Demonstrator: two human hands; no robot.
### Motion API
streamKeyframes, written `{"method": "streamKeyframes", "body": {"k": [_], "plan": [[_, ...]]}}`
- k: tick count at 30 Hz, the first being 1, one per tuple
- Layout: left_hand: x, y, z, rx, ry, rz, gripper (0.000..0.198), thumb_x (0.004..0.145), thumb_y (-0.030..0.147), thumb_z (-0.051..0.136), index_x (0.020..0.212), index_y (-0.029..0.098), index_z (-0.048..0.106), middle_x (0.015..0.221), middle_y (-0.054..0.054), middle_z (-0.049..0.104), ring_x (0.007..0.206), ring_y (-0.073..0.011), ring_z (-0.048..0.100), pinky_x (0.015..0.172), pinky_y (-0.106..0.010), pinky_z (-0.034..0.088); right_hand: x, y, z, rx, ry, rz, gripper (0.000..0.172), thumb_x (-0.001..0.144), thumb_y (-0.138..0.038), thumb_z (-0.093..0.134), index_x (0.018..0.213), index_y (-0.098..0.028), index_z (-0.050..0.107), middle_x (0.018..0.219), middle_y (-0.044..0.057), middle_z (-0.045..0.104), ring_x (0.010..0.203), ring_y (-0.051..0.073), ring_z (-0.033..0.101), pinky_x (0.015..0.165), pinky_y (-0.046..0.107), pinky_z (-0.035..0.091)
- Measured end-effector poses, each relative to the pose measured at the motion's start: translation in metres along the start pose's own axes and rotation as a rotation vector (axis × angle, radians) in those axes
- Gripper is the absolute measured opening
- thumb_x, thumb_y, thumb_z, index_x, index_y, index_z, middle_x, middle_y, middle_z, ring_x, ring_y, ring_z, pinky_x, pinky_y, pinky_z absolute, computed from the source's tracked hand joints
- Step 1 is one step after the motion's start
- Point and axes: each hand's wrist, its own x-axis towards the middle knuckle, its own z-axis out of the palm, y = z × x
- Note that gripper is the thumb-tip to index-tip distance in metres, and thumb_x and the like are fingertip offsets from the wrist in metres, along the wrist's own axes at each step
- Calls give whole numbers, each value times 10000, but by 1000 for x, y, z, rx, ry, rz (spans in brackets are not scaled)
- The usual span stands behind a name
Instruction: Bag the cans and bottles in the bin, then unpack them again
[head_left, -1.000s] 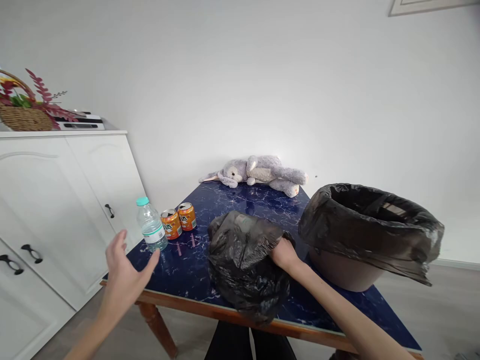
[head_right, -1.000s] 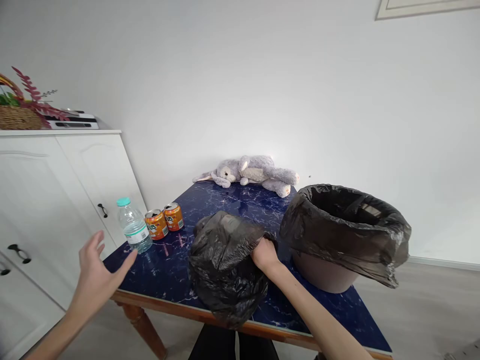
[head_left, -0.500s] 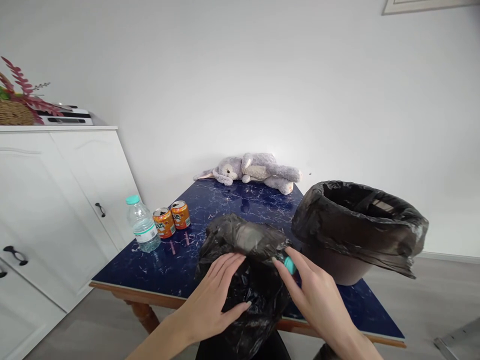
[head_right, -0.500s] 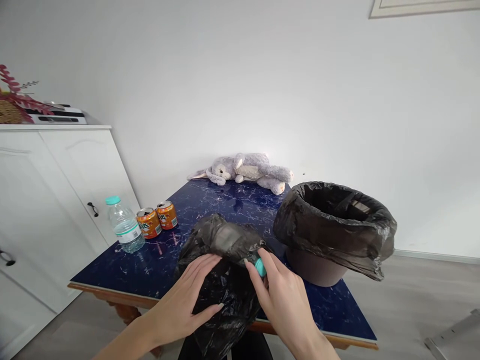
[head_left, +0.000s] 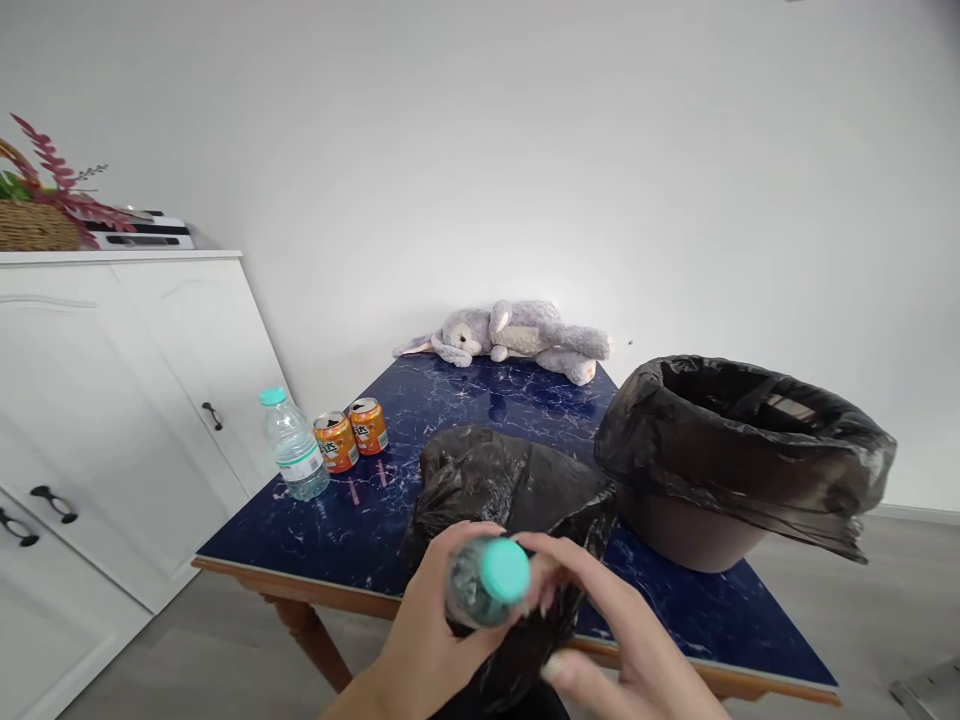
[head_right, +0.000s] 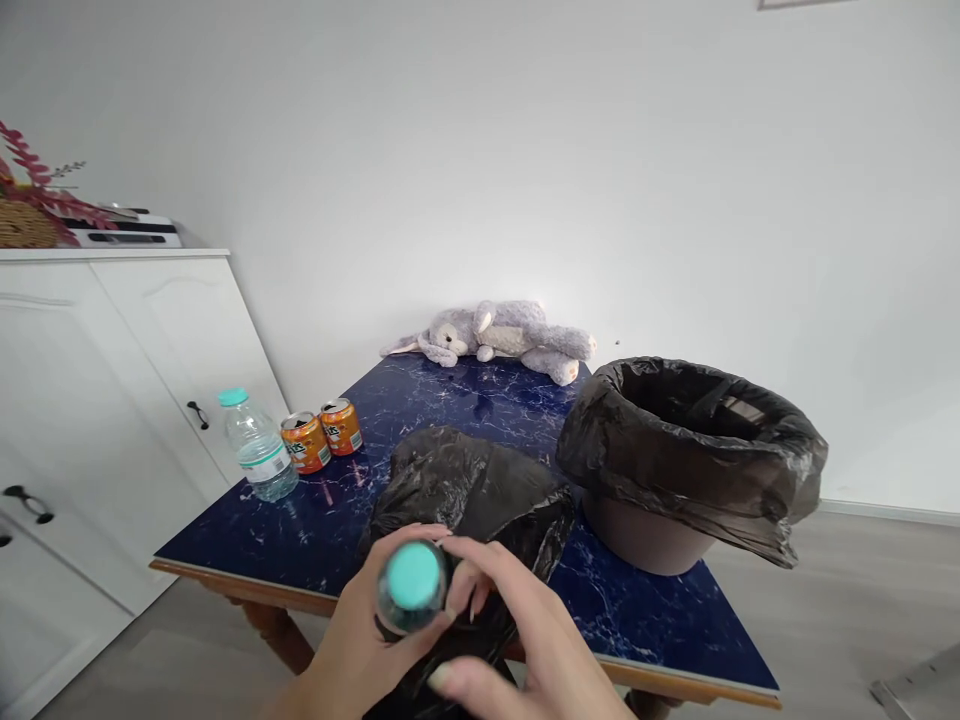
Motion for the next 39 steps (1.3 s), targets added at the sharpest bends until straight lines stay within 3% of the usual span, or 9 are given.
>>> {"method": "streamKeyframes", "body": {"k": [4,8,12,18,26,30,32,36,39], "plan": [[-10,6,-29,-102,285,-247,437,931,462,748,1310,282,627,1318,-102,720,1214,-305,713,931,-381,635,14,52,17,-33,-32,144,411,1094,-527,497,1450,-351,604,1390,70,688,1245,254,692,1046,379,597],[-3,-8,-64,-111,560,-459,536,877,570,780,1290,263,630,1246,-96,731,1127,-314,730,826,-360,634,17,106,37,-138,26,233,464,1085,-551,481,1449,-293,607,1484,93,637,1382,301,614,1140,451,544],[11,-51,-77,-90,638,-509,674,892,598,754,1409,264,482,1332,-116,663,1202,-317,687,961,-429,601,13,127,44,-184,18,304,499,1066,-570,495,1458,-284,613,1446,107,662,1366,323,628,1106,468,569],[30,-111,-74,-40,682,-445,738,845,598,796,1372,239,425,1411,-145,589,1284,-339,640,1091,-504,534,11,124,42,-191,15,315,463,1068,-519,482,1415,-270,659,1418,121,671,1345,331,637,1109,483,558],[56,-136,-77,-17,652,-409,754,826,603,812,1387,239,463,1426,-147,599,1315,-352,627,1125,-530,510,9,126,42,-185,3,303,440,1066,-488,474,1395,-266,666,1385,123,687,1331,332,642,1091,488,561],[29,-124,-72,95,661,-424,939,755,611,862,1476,235,391,1517,-186,488,1413,-391,538,1182,-590,460,9,126,43,-185,32,278,408,1061,-459,495,1371,-268,679,1358,118,699,1305,323,658,1085,472,563],[8,-114,-68,208,664,-434,912,760,639,842,1459,233,420,1510,-190,461,1416,-406,521,1180,-614,458,9,126,44,-183,40,274,401,1060,-449,496,1364,-264,682,1337,120,707,1290,319,667,1081,467,564],[-20,-103,-68,175,323,-473,576,922,648,671,1352,282,558,1378,-136,609,1295,-353,633,1092,-579,544,8,126,44,-183,40,264,389,1062,-444,495,1346,-264,690,1329,120,709,1277,315,672,1076,467,564],[-19,-108,-72,159,247,-480,525,938,643,650,1305,272,594,1326,-139,668,1265,-351,666,1064,-564,565,8,127,44,-185,44,241,373,1063,-422,496,1338,-262,691,1326,120,713,1280,316,670,1089,477,555]]}}
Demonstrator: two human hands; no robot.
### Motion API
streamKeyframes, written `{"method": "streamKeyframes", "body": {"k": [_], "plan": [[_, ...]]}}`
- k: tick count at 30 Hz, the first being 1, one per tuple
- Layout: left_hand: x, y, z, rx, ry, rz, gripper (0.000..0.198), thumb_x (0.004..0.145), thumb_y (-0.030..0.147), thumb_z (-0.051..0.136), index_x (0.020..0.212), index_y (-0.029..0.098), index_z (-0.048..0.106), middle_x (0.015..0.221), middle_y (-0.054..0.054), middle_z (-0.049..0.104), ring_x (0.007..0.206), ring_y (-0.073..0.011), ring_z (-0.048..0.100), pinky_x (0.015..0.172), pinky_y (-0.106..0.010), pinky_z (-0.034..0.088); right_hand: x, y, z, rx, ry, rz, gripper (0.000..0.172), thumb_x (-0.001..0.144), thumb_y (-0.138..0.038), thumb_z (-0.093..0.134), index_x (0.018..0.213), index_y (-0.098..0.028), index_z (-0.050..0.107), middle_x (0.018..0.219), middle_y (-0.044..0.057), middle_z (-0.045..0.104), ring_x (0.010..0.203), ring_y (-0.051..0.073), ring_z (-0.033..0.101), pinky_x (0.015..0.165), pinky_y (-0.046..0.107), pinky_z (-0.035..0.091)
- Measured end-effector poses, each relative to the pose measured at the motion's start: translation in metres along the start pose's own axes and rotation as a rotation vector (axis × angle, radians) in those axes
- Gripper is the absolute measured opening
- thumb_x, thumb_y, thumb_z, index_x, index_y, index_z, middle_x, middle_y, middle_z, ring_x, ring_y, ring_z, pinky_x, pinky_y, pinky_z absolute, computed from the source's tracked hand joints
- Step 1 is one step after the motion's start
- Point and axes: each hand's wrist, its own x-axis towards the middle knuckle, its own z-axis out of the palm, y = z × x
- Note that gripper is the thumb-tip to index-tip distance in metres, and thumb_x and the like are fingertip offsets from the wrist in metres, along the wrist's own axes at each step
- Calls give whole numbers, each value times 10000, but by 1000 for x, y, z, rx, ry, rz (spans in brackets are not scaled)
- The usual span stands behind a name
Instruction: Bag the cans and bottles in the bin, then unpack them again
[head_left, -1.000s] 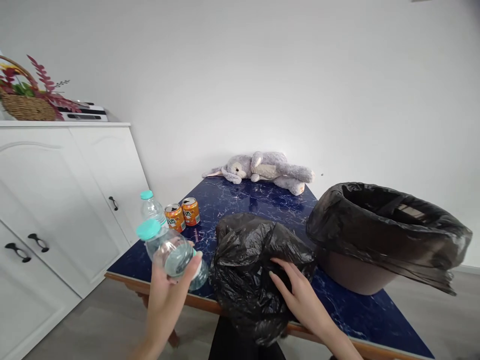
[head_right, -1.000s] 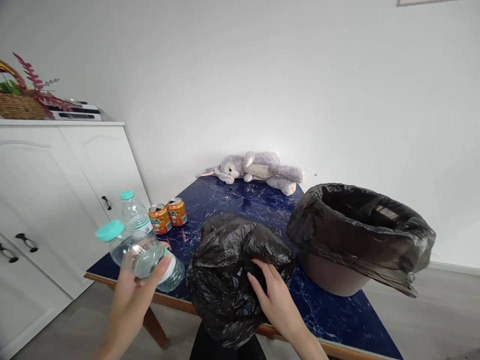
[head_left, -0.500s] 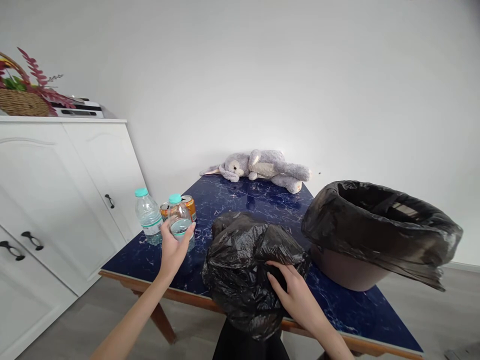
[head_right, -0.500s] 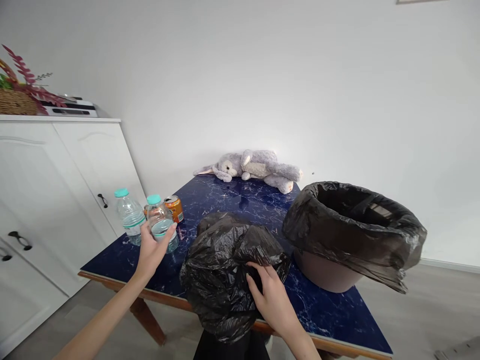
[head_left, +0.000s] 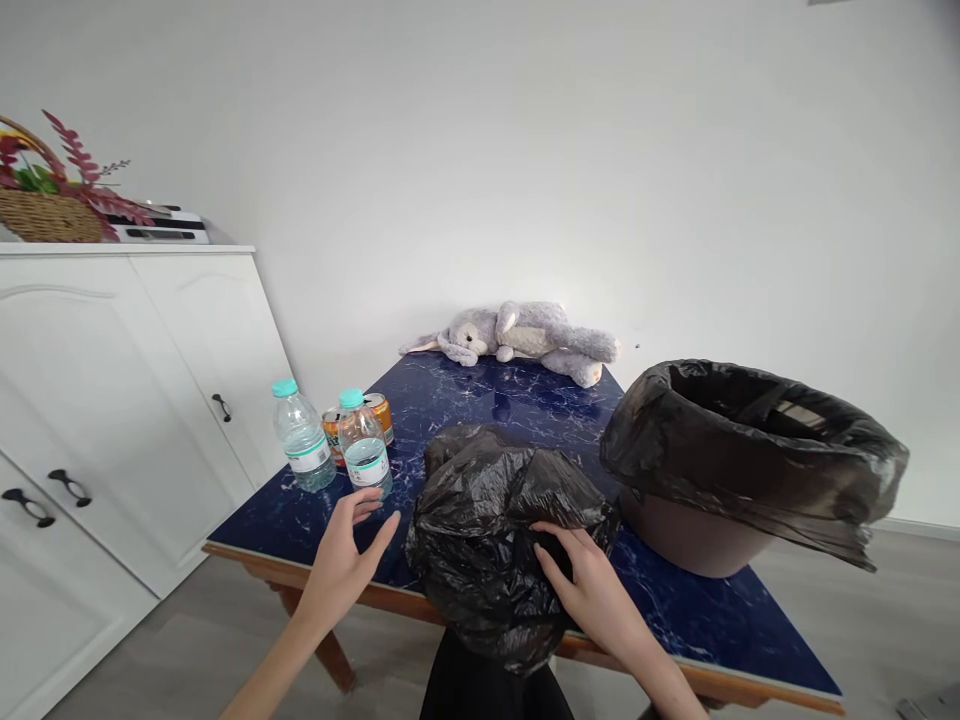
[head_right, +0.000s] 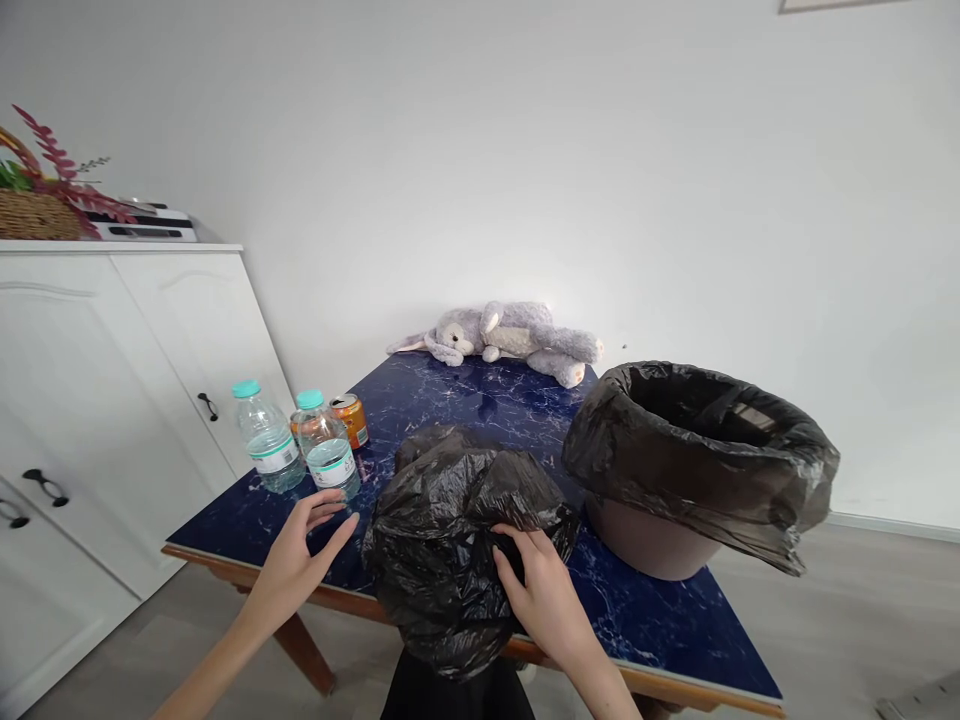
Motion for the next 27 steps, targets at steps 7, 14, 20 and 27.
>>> {"method": "streamKeyframes", "body": {"k": [7,14,20,27], "plan": [[30,-17,6,41,52,130,435,951,561,644,1235,234,605,1222,-128,702,1143,-313,734,996,-507,607,0,1,2,-12,-9,4,380,1068,-429,485,1340,-262,691,1311,121,718,1280,326,665,1117,514,533],[47,-26,13,26,38,138,462,953,530,645,1286,223,551,1266,-142,674,1083,-288,755,957,-484,623,0,-4,-1,-30,-44,67,414,1060,-476,484,1363,-290,697,1309,118,720,1252,341,685,1010,486,601],[53,-27,15,13,48,123,509,952,515,607,1346,201,534,1286,-155,658,1015,-263,763,937,-470,619,-1,-5,-2,-23,-18,45,418,1066,-479,474,1356,-286,705,1351,115,709,1305,338,661,1068,500,578],[61,-32,15,-35,-37,107,510,955,535,606,1356,226,545,1385,-157,672,1073,-263,764,943,-441,608,-1,-5,-2,-3,-19,25,414,1074,-479,466,1363,-294,697,1402,105,693,1348,336,636,1097,522,563]]}}
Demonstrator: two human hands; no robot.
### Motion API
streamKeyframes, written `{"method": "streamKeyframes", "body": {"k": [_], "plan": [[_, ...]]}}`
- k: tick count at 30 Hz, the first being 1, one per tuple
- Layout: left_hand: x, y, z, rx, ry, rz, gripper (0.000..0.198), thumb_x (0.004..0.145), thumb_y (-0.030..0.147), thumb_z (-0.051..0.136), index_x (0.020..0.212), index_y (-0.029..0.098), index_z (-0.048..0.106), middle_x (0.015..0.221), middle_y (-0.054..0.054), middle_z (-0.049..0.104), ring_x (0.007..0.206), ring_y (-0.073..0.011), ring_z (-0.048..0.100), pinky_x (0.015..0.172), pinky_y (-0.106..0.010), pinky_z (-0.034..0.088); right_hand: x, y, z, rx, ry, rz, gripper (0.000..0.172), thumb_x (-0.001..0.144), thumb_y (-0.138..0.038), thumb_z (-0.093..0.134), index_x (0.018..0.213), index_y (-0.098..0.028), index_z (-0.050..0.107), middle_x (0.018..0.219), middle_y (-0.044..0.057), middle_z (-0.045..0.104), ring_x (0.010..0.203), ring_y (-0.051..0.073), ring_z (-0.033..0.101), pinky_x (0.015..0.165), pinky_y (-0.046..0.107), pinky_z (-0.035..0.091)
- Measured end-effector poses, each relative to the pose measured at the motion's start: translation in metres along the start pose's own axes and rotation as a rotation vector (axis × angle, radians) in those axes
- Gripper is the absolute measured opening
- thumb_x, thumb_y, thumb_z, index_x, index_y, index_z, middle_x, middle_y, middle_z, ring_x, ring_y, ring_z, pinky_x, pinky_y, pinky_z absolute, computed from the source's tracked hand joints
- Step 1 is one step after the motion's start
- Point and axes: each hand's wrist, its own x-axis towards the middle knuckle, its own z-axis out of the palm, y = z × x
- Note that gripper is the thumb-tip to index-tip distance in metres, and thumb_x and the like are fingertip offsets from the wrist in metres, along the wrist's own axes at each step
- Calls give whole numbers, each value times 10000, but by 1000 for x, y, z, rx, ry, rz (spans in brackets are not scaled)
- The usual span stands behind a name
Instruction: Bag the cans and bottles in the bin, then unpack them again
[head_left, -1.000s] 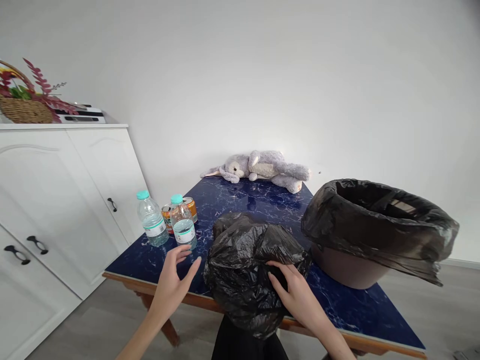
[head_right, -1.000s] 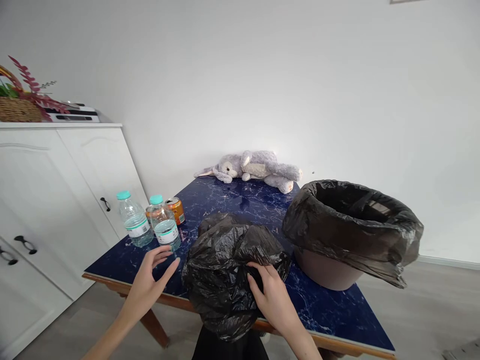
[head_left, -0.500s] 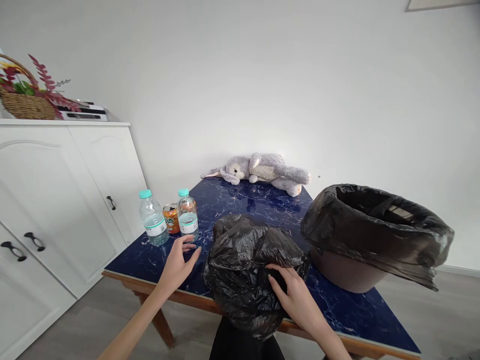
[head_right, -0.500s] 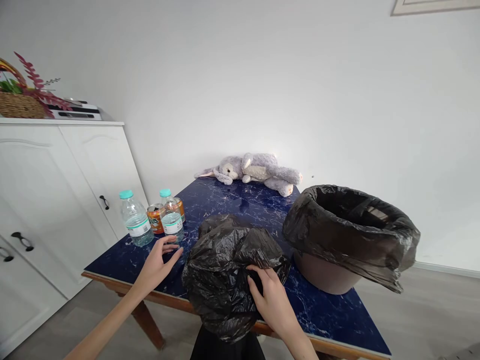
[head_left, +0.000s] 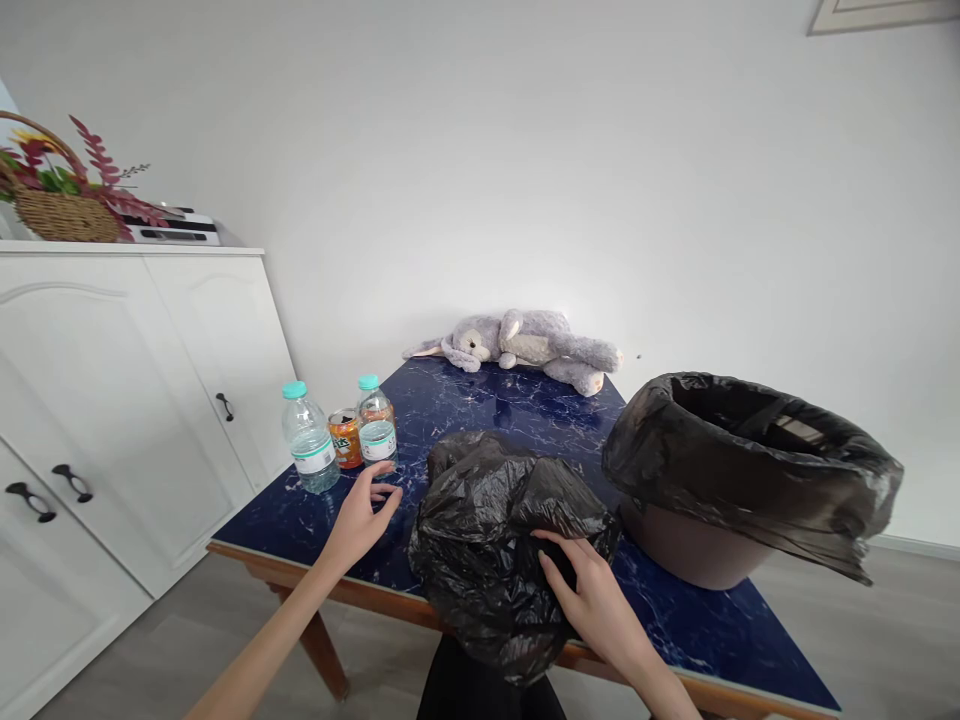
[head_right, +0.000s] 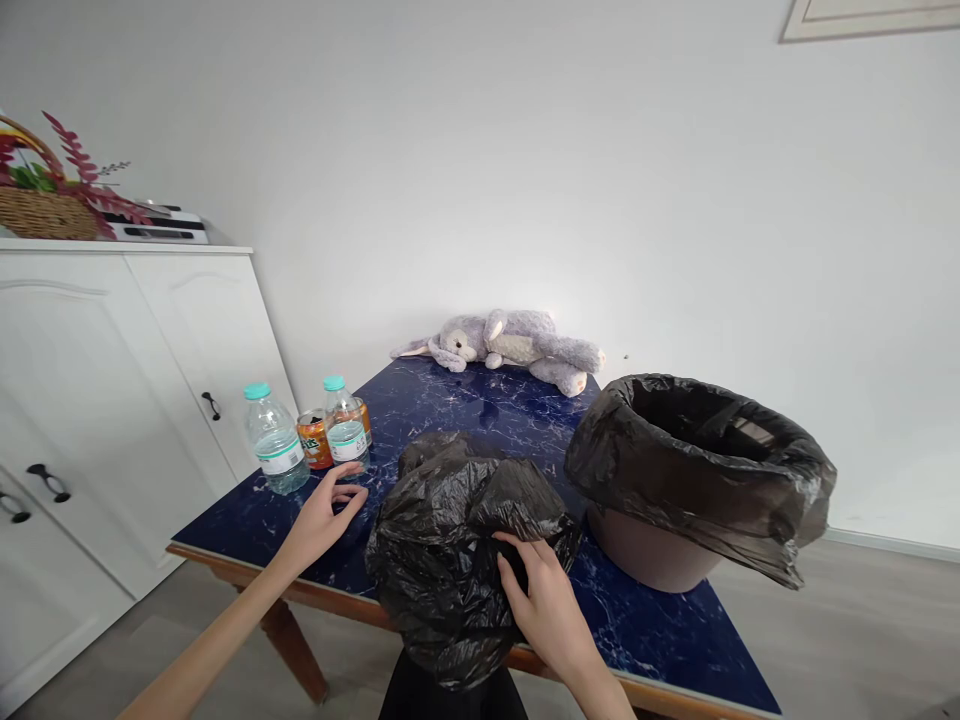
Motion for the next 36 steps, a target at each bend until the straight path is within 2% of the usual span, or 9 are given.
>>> {"method": "streamKeyframes", "body": {"k": [4,11,14,19,23,25,29,33,36], "plan": [[6,-6,-1,-3,7,-11,532,936,551,621,1345,220,542,1378,-166,683,1039,-270,775,879,-428,623,-1,-5,-5,37,36,-55,389,1082,-456,467,1337,-287,709,1381,105,707,1323,330,652,1090,495,569],[16,-10,-5,14,14,-36,545,898,581,622,1287,203,569,1375,-178,685,998,-275,780,825,-414,621,-23,-19,-35,25,176,-89,292,1099,-452,455,1179,-317,701,1247,93,727,1167,309,699,929,431,608],[16,-5,-4,27,19,-44,543,896,589,619,1271,198,577,1344,-182,700,974,-276,778,822,-424,618,-30,-25,-44,-48,281,-163,227,1085,-415,494,1238,-326,637,1256,115,687,1173,325,674,944,474,593],[-3,26,8,4,-90,19,479,986,598,561,1285,229,625,1176,-124,778,1042,-277,769,930,-433,610,-26,-26,-44,-347,276,-308,574,1031,-272,520,1586,-375,415,1491,153,522,1389,418,504,1034,625,535],[-26,61,13,32,-201,50,475,1041,585,503,1375,278,645,1188,-115,797,1106,-312,766,934,-426,610,-8,-24,-41,-473,248,-383,761,992,-106,439,1675,-406,286,1590,135,441,1474,412,420,1107,687,470],[-35,76,9,81,-259,102,442,1028,585,536,1331,315,709,1199,-102,799,1114,-335,759,904,-415,616,4,-25,-43,-487,223,-430,805,939,-37,443,1656,-387,340,1597,124,455,1488,396,412,1133,684,454],[-35,92,1,164,-391,310,444,1067,531,449,986,341,843,1103,-93,793,1112,-327,719,999,-435,579,20,-25,-50,-465,181,-508,740,824,55,444,1451,-302,607,1530,85,573,1483,369,437,1169,658,444],[-17,88,4,197,-284,359,483,1108,468,345,1245,332,788,1375,-72,723,1372,-298,598,1224,-505,423,13,-21,-65,-371,173,-495,722,841,38,397,1448,-291,611,1529,53,599,1465,308,486,1185,599,475],[-4,76,11,250,-401,359,447,1104,487,408,1413,328,691,1502,-50,665,1477,-280,532,1266,-527,374,-3,-11,-86,-372,95,-510,792,837,30,377,1519,-330,557,1605,16,540,1493,277,478,1199,574,484]]}}
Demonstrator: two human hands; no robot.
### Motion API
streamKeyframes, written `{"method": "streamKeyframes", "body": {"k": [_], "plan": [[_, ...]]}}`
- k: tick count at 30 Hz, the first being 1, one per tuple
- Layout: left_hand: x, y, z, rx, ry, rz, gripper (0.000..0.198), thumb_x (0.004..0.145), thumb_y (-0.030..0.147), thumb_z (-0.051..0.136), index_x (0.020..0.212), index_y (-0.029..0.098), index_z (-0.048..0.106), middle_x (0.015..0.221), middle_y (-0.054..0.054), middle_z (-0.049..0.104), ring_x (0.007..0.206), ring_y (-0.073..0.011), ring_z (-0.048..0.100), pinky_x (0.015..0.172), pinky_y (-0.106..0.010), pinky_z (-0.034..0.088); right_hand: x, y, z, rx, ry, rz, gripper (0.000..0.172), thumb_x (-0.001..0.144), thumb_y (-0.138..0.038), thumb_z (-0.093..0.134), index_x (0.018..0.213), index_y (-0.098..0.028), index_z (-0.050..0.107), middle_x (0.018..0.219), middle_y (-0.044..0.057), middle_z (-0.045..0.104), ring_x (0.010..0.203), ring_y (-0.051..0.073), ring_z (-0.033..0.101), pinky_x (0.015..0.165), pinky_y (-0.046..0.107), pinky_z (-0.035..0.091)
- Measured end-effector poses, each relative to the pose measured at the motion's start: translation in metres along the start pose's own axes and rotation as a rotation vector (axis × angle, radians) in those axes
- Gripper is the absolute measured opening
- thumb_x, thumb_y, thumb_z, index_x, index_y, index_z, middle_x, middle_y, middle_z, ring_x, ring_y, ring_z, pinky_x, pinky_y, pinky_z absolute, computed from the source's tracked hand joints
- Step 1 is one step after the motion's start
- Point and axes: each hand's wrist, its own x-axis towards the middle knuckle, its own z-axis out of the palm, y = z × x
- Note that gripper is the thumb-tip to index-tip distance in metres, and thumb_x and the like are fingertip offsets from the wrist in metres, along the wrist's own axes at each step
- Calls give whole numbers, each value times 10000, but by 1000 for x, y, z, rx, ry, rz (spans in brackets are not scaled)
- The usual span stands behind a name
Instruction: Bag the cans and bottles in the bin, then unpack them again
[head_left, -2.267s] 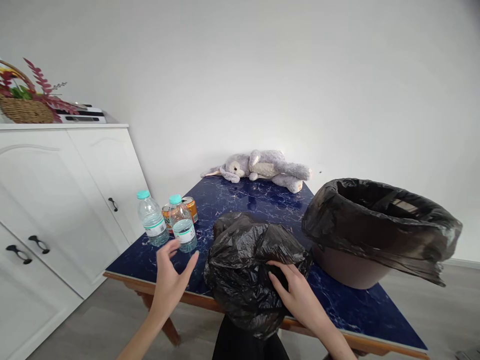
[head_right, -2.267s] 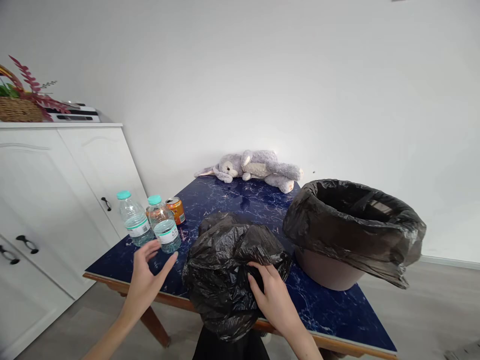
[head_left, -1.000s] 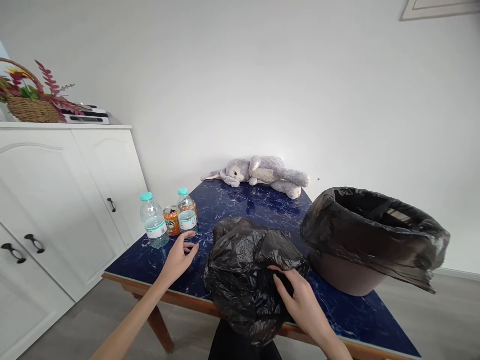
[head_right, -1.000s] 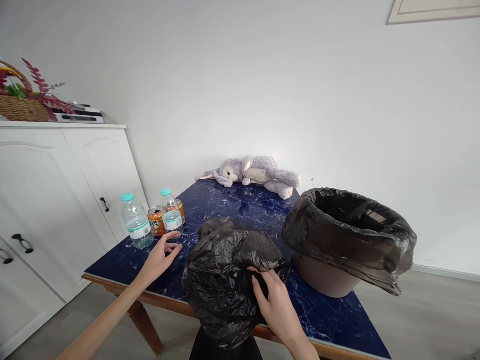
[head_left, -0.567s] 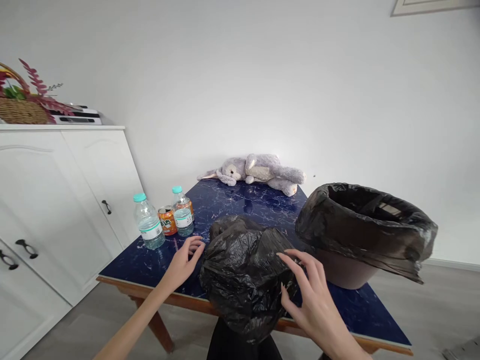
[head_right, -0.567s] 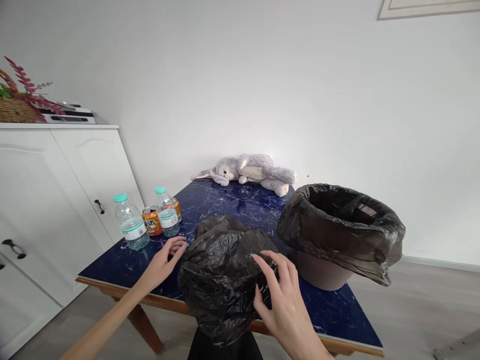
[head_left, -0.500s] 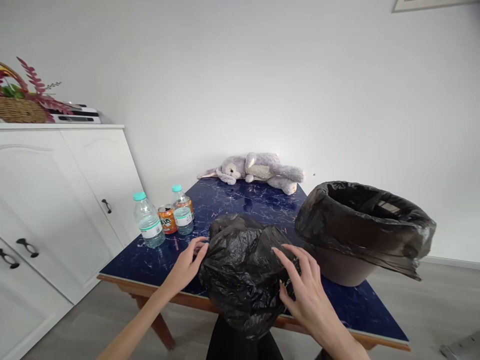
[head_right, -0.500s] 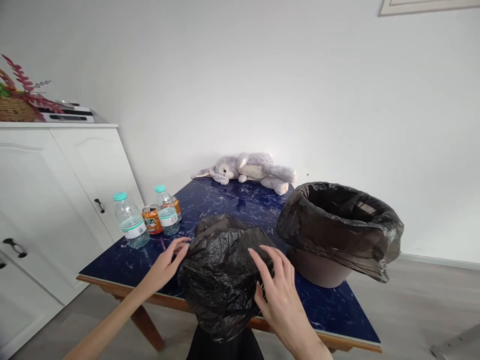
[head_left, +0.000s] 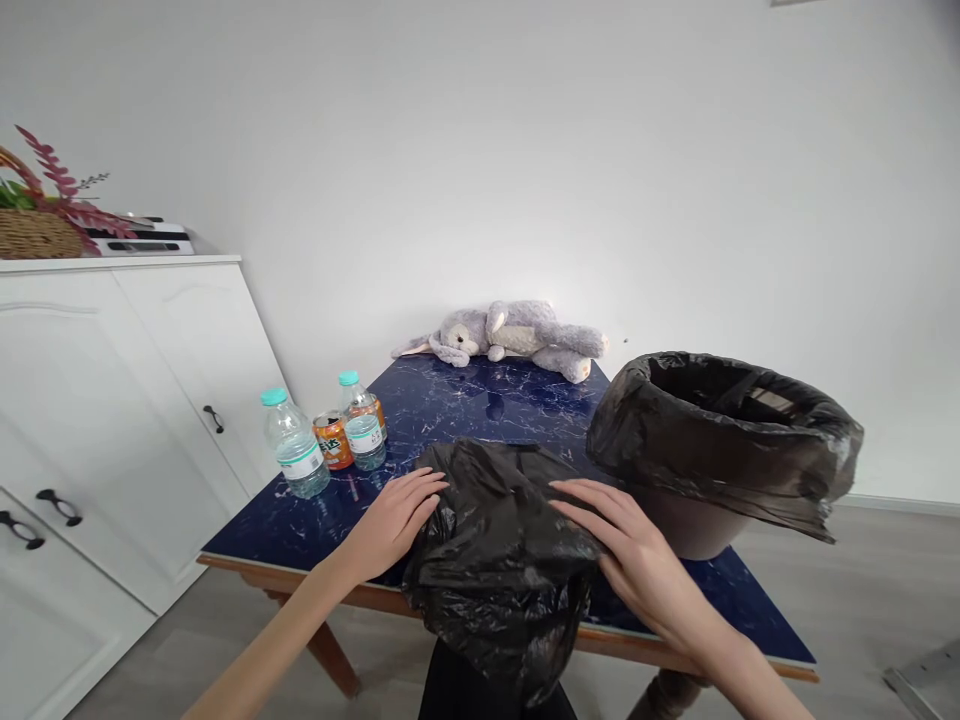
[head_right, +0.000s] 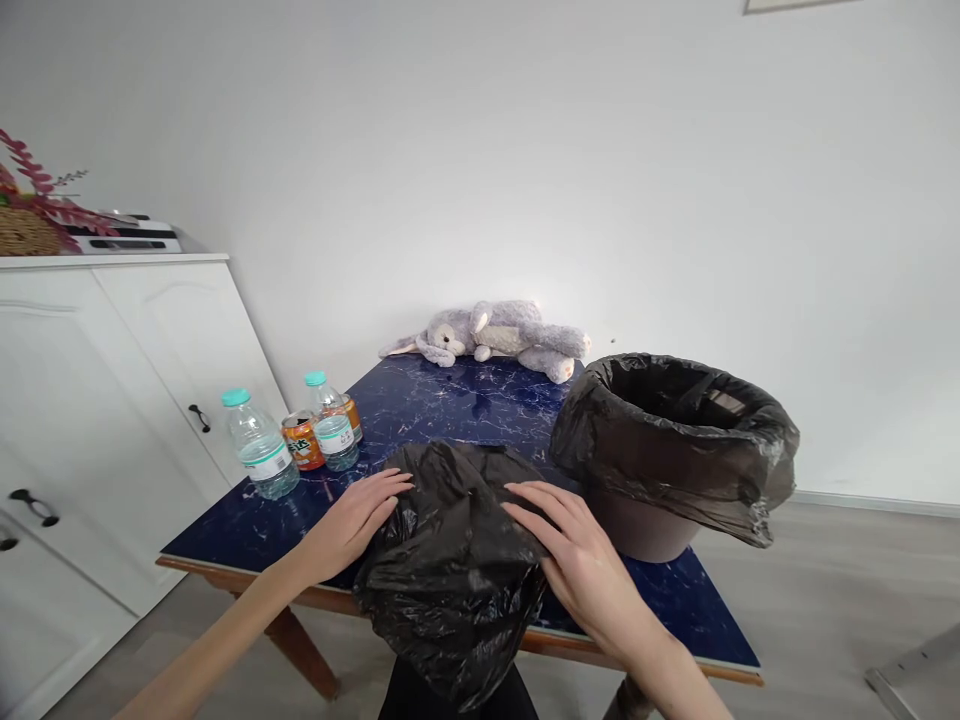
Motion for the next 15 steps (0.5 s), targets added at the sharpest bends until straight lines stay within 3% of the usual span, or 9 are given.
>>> {"method": "streamKeyframes", "body": {"k": [4,7,10,12,15], "plan": [[0,-20,8,61,-21,28,441,1015,556,613,1378,329,721,1469,-77,691,1490,-317,527,1254,-541,393,-34,26,-27,-110,-104,-35,716,912,-42,405,1521,-380,570,1633,-15,516,1488,287,510,1155,561,543],[-1,-27,11,141,39,31,369,1022,550,605,1243,317,786,1369,-82,748,1466,-333,545,1261,-571,372,-53,31,-46,-229,-80,-64,660,965,-101,422,1559,-361,543,1607,7,552,1494,323,511,1093,571,591],[7,-25,12,164,83,19,420,1089,532,472,1266,275,753,1409,-80,720,1451,-301,554,1264,-543,380,-51,1,-64,-242,-103,-69,713,983,-88,422,1652,-334,414,1647,14,506,1542,319,451,1092,524,604],[17,-20,14,148,30,43,467,1115,528,404,1367,260,691,1525,-71,641,1507,-275,495,1281,-502,365,-39,-32,-68,-159,-57,-101,683,1001,-78,436,1643,-310,430,1634,21,523,1538,292,463,1117,467,596],[35,-17,23,161,-111,80,557,1111,573,392,1552,270,548,1677,-55,483,1601,-276,353,1313,-480,306,-13,-74,-51,-25,-45,-118,648,1043,-123,485,1666,-275,393,1624,56,536,1520,278,489,1186,456,543]]}}
